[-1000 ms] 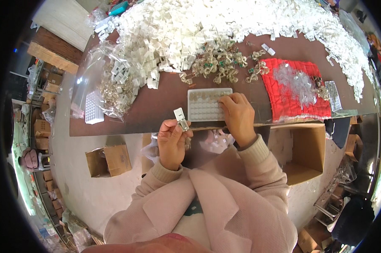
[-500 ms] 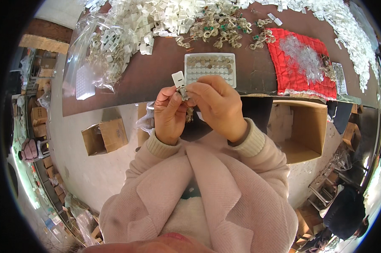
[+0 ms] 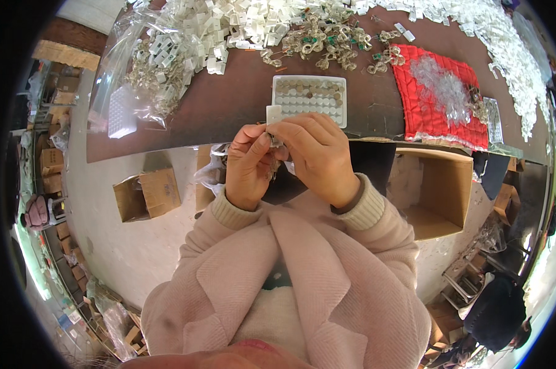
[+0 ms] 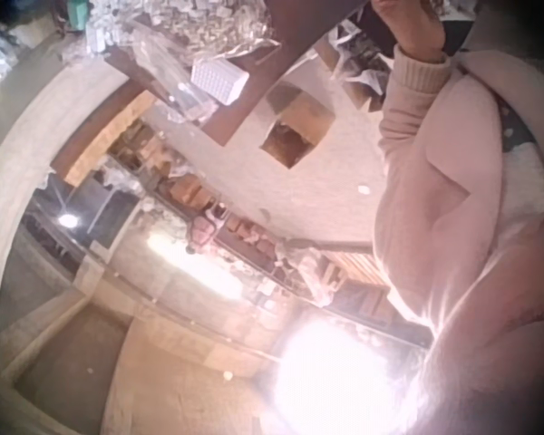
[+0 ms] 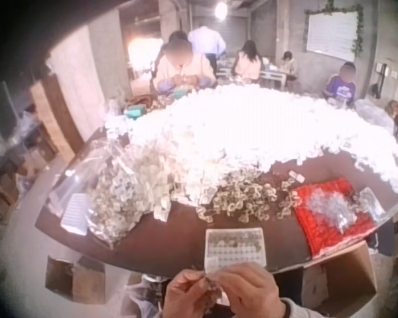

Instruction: The person repeatedly picks small white plastic housings and metallic components from a cluttered table, inserts the metal parts into the housings, and places the assembled units into a white tray. The person handles items one at a time and occasionally shifts piles of parts to access more components.

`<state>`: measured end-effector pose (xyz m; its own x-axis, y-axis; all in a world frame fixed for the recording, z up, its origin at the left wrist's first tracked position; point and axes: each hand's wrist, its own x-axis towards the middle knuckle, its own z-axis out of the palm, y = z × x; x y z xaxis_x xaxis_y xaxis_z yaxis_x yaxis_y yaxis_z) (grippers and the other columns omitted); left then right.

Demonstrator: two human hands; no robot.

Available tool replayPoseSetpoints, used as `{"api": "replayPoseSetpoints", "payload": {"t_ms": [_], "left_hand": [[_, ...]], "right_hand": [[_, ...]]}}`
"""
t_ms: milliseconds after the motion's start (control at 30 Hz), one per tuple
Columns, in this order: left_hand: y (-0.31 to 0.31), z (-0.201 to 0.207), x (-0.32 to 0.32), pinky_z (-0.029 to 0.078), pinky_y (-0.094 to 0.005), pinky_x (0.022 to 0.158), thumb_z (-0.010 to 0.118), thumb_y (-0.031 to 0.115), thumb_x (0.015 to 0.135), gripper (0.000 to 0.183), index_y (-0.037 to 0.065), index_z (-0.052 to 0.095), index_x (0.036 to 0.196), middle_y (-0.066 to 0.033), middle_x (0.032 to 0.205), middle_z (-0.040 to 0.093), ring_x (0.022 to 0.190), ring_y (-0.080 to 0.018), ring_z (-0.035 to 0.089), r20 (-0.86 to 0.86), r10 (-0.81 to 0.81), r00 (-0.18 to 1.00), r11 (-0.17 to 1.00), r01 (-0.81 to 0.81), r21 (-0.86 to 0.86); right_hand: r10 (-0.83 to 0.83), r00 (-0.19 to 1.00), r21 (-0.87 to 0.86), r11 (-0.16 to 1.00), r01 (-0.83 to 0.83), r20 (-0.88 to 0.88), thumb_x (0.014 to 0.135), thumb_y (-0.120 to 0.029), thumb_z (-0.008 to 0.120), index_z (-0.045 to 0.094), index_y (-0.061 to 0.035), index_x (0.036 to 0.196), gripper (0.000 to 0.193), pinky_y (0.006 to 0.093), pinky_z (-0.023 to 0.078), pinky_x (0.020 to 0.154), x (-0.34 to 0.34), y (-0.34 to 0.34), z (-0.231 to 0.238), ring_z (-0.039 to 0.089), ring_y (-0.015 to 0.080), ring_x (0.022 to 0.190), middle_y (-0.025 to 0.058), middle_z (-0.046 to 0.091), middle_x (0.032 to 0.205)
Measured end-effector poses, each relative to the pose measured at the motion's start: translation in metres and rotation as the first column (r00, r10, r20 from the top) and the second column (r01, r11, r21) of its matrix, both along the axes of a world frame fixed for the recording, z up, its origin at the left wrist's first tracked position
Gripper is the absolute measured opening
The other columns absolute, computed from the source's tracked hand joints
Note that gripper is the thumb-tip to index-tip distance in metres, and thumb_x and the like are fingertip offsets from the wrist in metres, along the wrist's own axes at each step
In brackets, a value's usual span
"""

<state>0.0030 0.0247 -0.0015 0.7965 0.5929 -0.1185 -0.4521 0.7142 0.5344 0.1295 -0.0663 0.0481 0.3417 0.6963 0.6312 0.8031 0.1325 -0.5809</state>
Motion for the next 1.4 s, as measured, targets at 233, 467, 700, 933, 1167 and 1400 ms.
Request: {"api": "replayPoseSetpoints", "payload": {"t_ms": [233,467,700,933,1167,1400], "left_hand": [[0.002,-0.006,0.006,0.058,-0.0314,0.073,0.062,0.003,0.098,0.011,0.003,0.062,0.109,-0.0133,0.103,0.071,0.081,-0.0200,0.068,-0.045,0.028,0.999,0.999,-0.029,-0.033],[0.004,-0.011,0.009,0.052,-0.0322,0.073,0.061,0.008,0.100,0.012,0.006,0.063,0.111,-0.0160,0.110,0.070,0.091,-0.0176,0.065,-0.045,0.020,0.999,0.998,-0.018,0.053],[0.004,-0.009,0.011,0.058,-0.0327,0.075,0.062,0.003,0.098,0.012,0.003,0.062,0.111,-0.0174,0.107,0.071,0.081,-0.0215,0.069,-0.025,-0.027,0.999,0.999,0.027,-0.021],[-0.001,0.000,0.006,0.057,-0.0325,0.074,0.062,0.004,0.099,0.012,0.002,0.062,0.111,-0.0125,0.098,0.070,0.079,-0.0206,0.068,-0.002,-0.071,0.997,0.996,0.071,-0.054],[0.001,-0.008,-0.003,0.057,-0.0299,0.072,0.064,0.007,0.098,0.016,0.002,0.065,0.113,-0.0091,0.099,0.069,0.079,-0.0163,0.068,0.051,-0.118,0.992,0.988,0.123,-0.098],[-0.005,-0.006,-0.003,0.056,-0.0291,0.073,0.062,0.009,0.099,0.015,0.003,0.065,0.113,-0.0095,0.102,0.070,0.082,-0.0158,0.067,0.028,-0.021,0.999,0.990,0.025,-0.136]], "right_hand": [[-0.003,0.999,0.065,0.998,0.000,0.035,0.078,0.005,0.066,0.070,-0.0029,0.100,0.023,0.0386,0.053,0.075,0.011,-0.007,-0.019,0.067,0.0283,0.086,0.0094,0.073,0.101],[-0.503,0.839,-0.169,0.827,0.537,0.206,0.083,-0.001,0.074,0.074,-0.0053,0.101,0.018,0.0362,0.052,0.071,0.053,-0.018,-0.048,0.066,0.0296,0.080,0.0111,0.068,0.088],[-0.352,0.936,-0.146,0.925,0.352,0.024,0.081,0.001,0.074,0.072,-0.0022,0.094,0.014,0.0368,0.054,0.072,0.039,-0.014,-0.029,0.067,0.0286,0.081,0.0116,0.069,0.088],[-0.170,0.981,0.037,0.984,0.174,-0.094,0.078,0.000,0.074,0.072,-0.0042,0.092,0.015,0.0363,0.054,0.069,0.000,-0.001,-0.014,0.067,0.0284,0.077,0.0082,0.070,0.087],[-0.032,0.968,-0.069,0.998,0.015,-0.249,0.077,0.000,0.076,0.074,-0.0060,0.094,0.018,0.0341,0.052,0.070,-0.001,-0.008,-0.011,0.066,0.0268,0.076,0.0077,0.071,0.089],[0.006,0.982,-0.011,1.000,-0.008,-0.189,0.081,-0.002,0.076,0.075,-0.0037,0.105,0.024,0.0303,0.051,0.078,-0.013,-0.013,-0.015,0.065,0.0232,0.087,0.0109,0.070,0.101]]}}
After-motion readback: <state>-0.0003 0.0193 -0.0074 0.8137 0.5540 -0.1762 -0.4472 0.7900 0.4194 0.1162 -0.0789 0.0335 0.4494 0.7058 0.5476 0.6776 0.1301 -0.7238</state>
